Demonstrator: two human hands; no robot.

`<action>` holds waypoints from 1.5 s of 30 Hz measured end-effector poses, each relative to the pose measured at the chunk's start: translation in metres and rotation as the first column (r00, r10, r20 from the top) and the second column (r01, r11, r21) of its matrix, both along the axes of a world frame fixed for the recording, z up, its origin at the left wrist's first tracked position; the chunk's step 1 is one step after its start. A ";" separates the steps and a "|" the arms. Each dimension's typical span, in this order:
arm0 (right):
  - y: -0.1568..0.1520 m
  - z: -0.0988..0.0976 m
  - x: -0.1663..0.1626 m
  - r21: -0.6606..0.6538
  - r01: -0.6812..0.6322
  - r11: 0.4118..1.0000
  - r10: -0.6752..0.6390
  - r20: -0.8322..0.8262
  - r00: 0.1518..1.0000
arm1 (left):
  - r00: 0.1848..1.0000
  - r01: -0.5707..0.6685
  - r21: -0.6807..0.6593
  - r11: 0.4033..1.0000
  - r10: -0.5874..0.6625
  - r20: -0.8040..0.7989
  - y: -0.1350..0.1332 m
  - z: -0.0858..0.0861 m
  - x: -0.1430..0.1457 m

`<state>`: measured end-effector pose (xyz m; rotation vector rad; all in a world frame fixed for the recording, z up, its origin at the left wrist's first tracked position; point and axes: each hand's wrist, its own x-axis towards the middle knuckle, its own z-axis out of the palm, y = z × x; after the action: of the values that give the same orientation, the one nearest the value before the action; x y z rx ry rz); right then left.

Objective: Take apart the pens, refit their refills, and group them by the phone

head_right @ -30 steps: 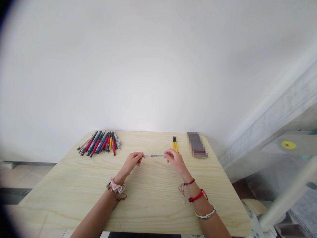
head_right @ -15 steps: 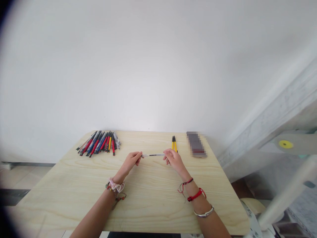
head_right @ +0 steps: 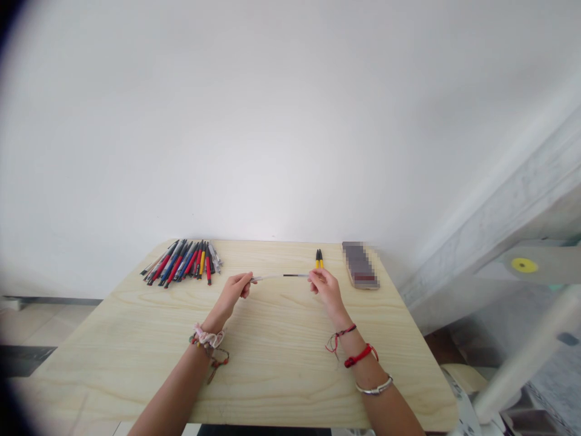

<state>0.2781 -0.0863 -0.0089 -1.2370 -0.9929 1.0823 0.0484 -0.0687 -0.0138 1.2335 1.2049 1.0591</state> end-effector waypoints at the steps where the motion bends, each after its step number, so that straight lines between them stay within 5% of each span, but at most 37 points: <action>1: 0.001 -0.001 0.001 -0.004 0.021 1.000 -0.021 -0.042 0.999 | 0.998 -0.018 -0.018 1.000 0.019 0.063 0.001 0.000 -0.002; 5: 0.003 -0.002 0.005 -0.030 0.057 0.998 -0.061 -0.163 0.985 | 0.912 -0.057 -0.123 0.991 0.102 0.397 0.002 0.002 -0.005; 10: -0.001 0.000 -0.002 -0.056 0.021 0.998 -0.029 -0.161 0.986 | 0.804 0.102 -0.185 0.978 0.028 0.594 -0.001 0.006 0.001; 20: -0.007 -0.001 -0.018 -0.049 -0.105 0.993 0.105 -0.003 0.994 | 0.916 0.218 -0.120 0.969 -0.161 0.367 -0.011 0.003 0.014; 28: -0.007 -0.002 -0.019 -0.022 -0.109 0.994 0.111 0.099 0.989 | 0.965 0.213 -0.097 0.972 -0.194 0.177 -0.012 0.008 0.019; 45: 0.000 0.003 -0.001 0.058 0.072 0.996 -0.077 0.089 0.993 | 0.974 -0.094 -0.284 0.954 0.148 0.174 0.000 -0.002 0.001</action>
<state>0.2770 -0.0867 -0.0063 -1.2781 -1.0313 0.9416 0.0495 -0.0684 -0.0163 0.8318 1.2402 1.0355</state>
